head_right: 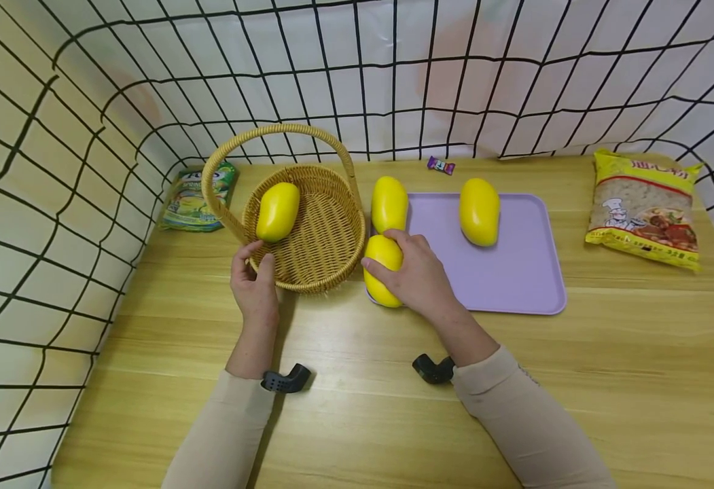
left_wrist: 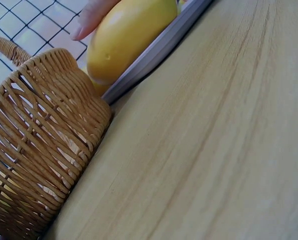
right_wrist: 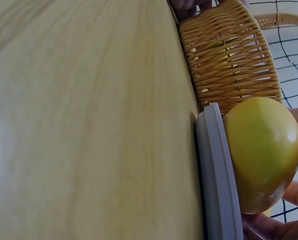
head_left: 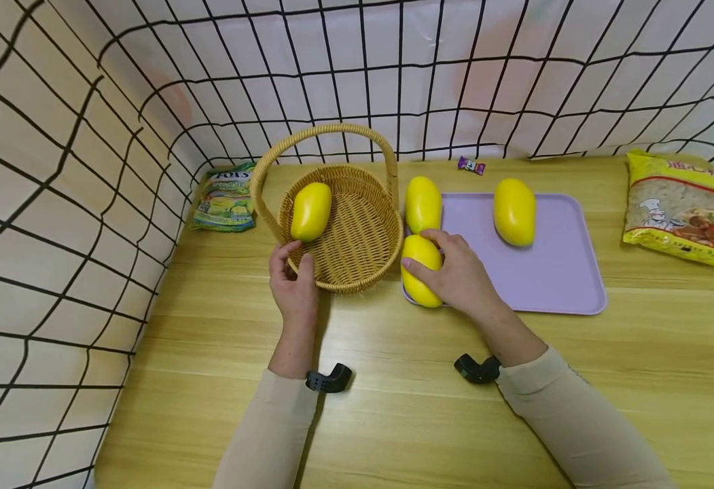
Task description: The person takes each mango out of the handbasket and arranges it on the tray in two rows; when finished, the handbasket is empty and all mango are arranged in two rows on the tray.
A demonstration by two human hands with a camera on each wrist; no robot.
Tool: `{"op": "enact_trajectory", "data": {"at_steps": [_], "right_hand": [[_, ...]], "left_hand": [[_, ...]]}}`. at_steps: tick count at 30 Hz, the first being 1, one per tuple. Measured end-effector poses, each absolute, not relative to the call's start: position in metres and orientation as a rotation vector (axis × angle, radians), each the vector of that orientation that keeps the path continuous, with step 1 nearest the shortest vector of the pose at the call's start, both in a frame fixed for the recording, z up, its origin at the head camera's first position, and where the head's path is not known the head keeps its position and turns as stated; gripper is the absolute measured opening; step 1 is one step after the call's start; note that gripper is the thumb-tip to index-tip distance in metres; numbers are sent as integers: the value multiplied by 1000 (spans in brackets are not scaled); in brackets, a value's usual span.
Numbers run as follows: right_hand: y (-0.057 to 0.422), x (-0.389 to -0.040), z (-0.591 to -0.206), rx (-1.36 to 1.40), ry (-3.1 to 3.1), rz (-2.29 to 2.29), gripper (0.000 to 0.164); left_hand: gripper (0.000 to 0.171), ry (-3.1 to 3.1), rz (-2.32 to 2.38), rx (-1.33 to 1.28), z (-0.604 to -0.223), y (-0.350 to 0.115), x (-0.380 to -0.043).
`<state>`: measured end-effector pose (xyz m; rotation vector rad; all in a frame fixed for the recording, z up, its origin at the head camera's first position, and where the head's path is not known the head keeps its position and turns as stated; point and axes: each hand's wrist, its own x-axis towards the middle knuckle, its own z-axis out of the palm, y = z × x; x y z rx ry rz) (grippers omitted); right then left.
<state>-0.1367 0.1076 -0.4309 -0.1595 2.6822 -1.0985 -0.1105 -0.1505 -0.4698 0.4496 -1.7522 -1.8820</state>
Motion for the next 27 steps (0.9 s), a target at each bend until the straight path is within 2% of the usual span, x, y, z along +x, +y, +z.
{"op": "enact_trajectory", "data": {"at_steps": [16,27], "right_hand": [[110,-135,-421,-159,2722,-1062,79],[105,-120,-392,-267,2834,-1150,71]], "left_hand": [[31,-1709,-1911,432,-471,-150,-112],[31,-1713,-1911,432,-471,-151,-111]]}}
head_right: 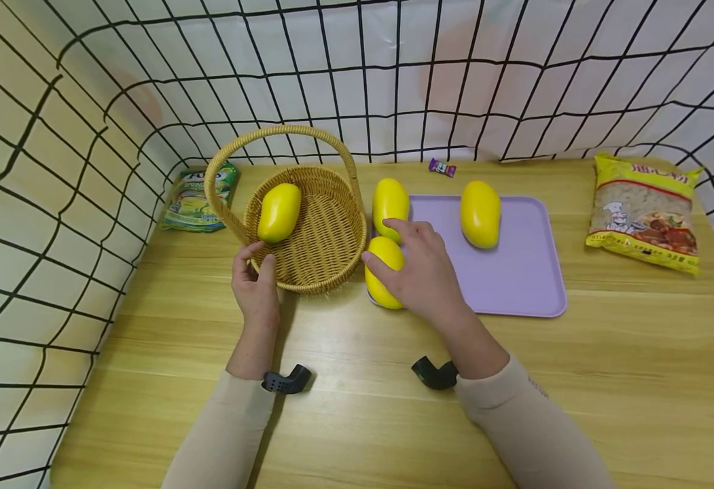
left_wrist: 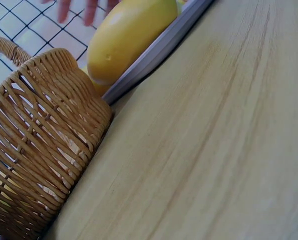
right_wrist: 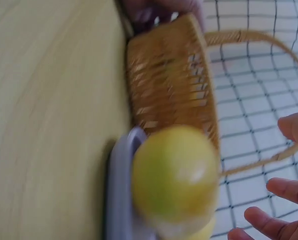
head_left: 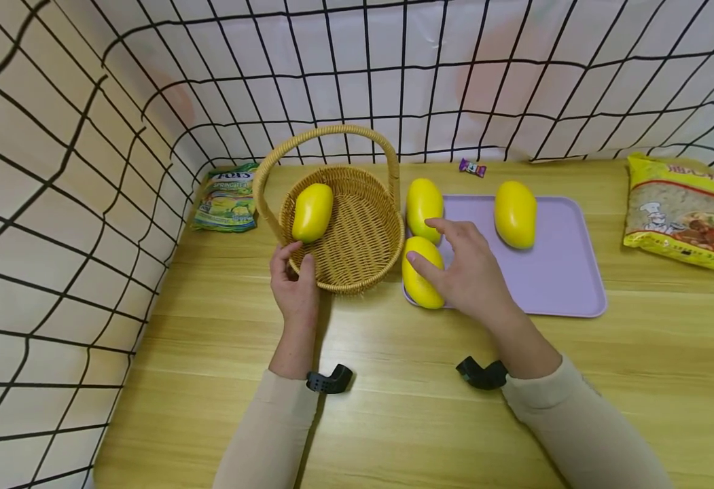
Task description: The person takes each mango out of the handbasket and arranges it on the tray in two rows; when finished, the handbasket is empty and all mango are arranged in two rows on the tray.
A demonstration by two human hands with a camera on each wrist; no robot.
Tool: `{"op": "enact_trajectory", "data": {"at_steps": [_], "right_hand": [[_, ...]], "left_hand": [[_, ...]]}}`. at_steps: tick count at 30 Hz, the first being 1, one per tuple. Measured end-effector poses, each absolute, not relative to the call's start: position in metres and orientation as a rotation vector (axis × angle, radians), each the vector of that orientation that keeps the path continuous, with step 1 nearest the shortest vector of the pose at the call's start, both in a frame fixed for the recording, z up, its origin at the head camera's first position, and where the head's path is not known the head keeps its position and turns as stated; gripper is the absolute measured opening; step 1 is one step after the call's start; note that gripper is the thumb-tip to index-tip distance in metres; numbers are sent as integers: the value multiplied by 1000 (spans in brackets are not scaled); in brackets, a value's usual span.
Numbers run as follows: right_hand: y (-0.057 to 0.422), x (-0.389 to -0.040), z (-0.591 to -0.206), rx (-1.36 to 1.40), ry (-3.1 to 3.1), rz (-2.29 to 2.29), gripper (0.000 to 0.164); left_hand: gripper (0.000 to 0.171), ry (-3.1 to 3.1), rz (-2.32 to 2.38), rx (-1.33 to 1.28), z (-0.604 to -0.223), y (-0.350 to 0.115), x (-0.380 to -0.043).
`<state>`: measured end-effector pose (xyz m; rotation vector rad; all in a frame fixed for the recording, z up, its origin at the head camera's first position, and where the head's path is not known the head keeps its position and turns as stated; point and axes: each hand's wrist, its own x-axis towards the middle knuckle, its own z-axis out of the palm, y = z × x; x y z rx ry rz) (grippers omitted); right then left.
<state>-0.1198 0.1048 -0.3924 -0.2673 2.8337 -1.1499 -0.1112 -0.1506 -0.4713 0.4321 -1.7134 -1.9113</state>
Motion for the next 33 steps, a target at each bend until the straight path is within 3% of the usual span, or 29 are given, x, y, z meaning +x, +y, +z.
{"op": "enact_trajectory", "data": {"at_steps": [7,15,25,33], "right_hand": [[80,-104,-380,-396,2854,-1211,58],[33,-103,-375,-483,2770,-1270,57],[-33,-150,-383,-322,2716,-1348,67],[-56,-190,-398,-202,2620,-1466,81]], "left_hand": [[32,-1742,-1886,428,-471,-151,-111],[32,-1725,-1892,402,-470,-151,-111],[29,-1726,-1884,421,-468,-153,-113],[29,-1743,-1864,426,-470,-153,-112]]}}
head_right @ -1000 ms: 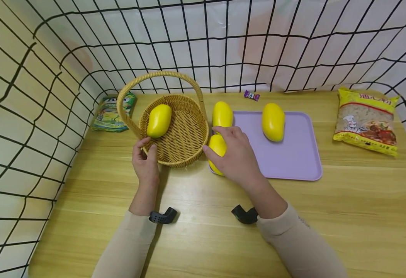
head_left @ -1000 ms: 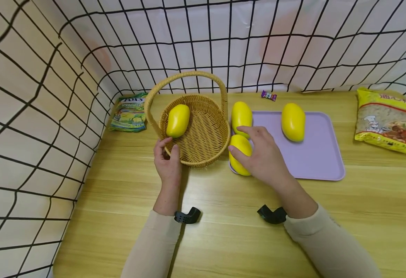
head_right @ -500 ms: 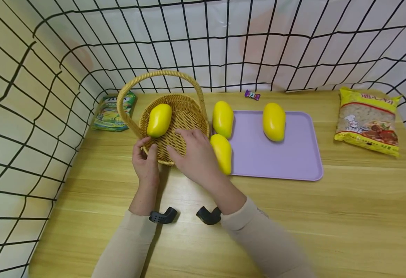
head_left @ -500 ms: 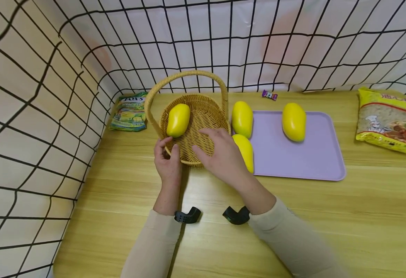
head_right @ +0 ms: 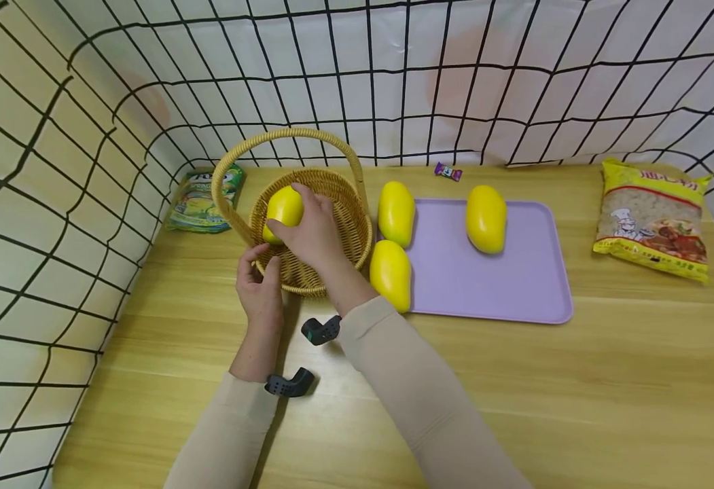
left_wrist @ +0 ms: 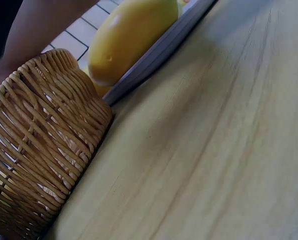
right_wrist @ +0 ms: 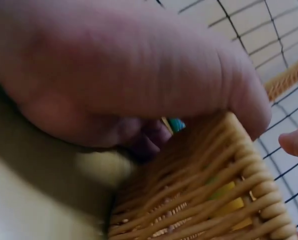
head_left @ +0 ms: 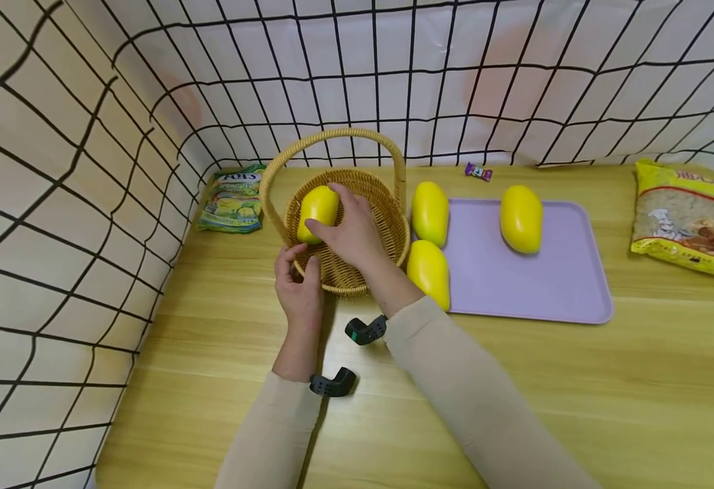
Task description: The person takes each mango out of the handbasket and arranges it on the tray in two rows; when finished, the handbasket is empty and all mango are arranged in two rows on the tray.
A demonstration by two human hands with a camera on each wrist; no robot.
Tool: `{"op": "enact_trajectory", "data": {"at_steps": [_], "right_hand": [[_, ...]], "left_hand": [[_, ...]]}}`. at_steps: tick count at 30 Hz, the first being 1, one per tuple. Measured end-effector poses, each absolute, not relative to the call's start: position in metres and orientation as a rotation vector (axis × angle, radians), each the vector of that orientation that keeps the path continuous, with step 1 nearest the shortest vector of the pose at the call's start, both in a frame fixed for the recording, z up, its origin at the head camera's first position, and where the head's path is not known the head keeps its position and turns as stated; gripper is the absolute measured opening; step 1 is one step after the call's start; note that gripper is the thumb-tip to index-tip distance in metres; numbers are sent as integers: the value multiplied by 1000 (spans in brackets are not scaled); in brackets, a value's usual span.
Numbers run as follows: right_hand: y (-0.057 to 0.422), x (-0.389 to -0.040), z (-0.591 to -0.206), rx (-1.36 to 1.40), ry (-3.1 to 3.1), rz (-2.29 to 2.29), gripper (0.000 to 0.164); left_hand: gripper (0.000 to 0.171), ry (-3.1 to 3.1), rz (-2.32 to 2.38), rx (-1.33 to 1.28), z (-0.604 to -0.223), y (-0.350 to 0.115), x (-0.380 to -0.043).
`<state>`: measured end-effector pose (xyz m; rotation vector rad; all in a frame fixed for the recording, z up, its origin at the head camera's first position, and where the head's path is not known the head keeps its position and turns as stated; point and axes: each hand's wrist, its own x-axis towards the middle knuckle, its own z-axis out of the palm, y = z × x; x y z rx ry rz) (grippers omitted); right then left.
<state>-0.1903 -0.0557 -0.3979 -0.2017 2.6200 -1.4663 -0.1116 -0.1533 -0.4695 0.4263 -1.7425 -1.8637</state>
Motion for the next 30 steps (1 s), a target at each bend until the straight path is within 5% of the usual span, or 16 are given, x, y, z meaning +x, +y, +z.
{"op": "enact_trajectory", "data": {"at_steps": [30], "right_hand": [[-77,-231,-410,-145,2499,-1379,94]], "left_hand": [[30,-1745,-1878,406,-472,-153,-111]]}}
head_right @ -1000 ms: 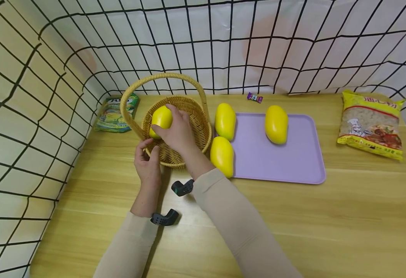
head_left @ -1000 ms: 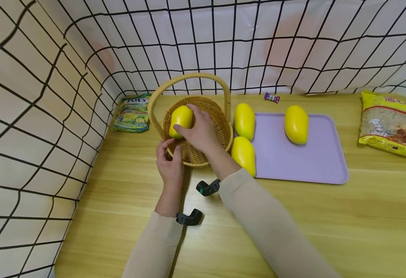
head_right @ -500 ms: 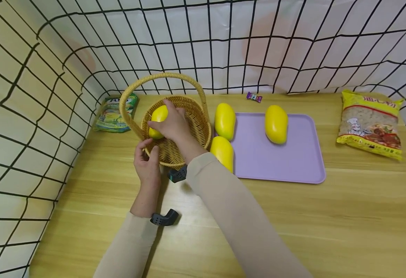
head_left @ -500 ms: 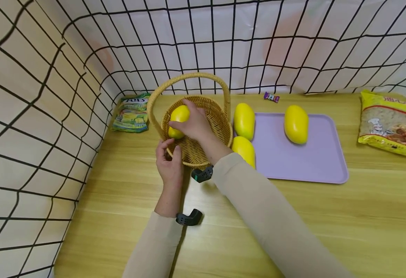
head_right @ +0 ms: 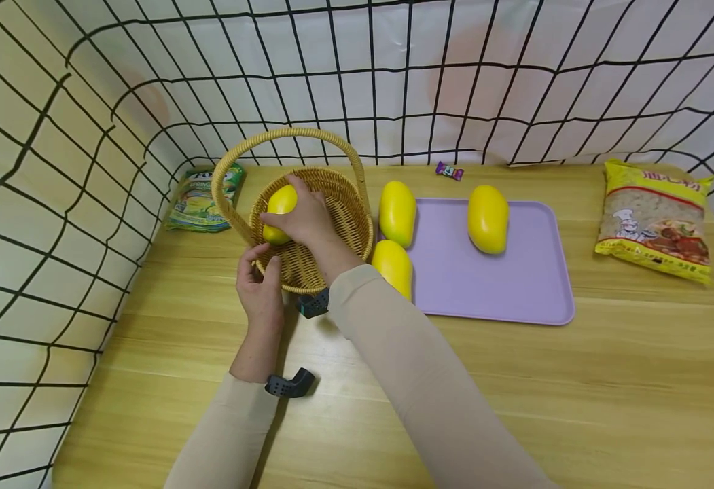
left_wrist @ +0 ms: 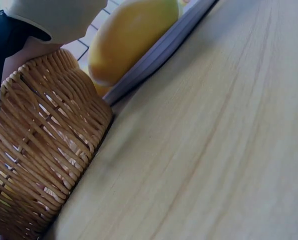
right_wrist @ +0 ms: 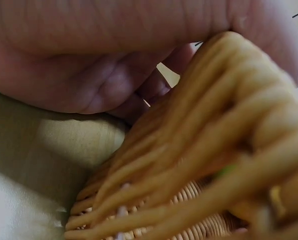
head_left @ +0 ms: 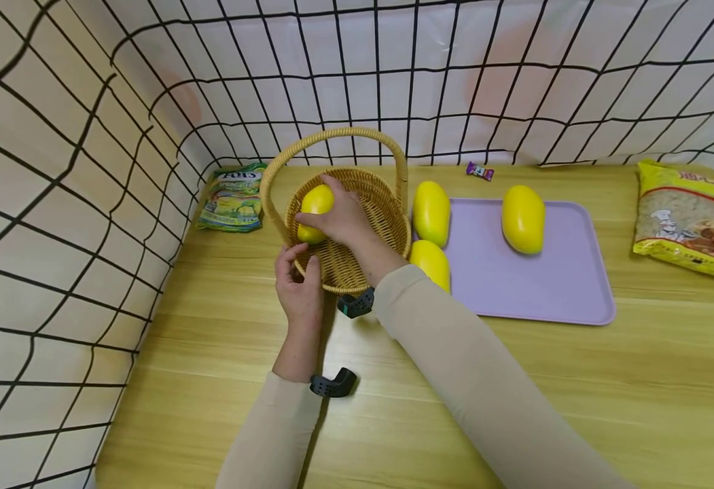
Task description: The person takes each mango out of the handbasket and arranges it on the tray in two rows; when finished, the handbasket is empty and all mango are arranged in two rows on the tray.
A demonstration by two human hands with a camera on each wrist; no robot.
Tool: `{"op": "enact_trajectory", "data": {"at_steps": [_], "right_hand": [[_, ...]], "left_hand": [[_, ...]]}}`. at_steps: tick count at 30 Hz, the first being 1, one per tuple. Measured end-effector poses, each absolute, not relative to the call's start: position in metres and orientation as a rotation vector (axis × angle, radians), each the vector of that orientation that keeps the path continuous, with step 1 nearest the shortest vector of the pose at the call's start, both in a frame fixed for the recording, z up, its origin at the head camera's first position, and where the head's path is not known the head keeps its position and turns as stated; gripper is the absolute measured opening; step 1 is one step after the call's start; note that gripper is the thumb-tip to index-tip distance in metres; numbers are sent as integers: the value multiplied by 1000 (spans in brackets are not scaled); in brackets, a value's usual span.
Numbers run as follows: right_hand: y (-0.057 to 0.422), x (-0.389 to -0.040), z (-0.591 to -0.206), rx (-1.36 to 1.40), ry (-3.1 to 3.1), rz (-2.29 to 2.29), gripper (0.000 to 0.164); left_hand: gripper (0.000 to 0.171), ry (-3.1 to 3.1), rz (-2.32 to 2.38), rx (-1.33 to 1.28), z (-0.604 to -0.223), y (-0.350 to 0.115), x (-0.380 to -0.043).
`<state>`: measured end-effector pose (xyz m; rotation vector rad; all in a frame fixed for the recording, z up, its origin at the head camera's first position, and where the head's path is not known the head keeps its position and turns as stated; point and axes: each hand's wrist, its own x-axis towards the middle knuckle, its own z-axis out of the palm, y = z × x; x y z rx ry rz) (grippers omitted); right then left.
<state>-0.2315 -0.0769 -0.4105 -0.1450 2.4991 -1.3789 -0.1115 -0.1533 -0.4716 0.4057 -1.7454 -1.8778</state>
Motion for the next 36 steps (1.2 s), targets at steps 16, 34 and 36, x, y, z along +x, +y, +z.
{"op": "enact_trajectory", "data": {"at_steps": [16,34,36], "right_hand": [[-77,-230,-410,-140,2504,-1374,91],[-77,-230,-412,-190,2547,-1309,84],[-77,-230,-412,-190,2546,-1301,83]], "left_hand": [[31,-1754,-1878,424,-471,-153,-112],[31,-1744,-1873,436,-471,-153,-112],[30,-1747,-1871,438,-472,-153,-112]]}}
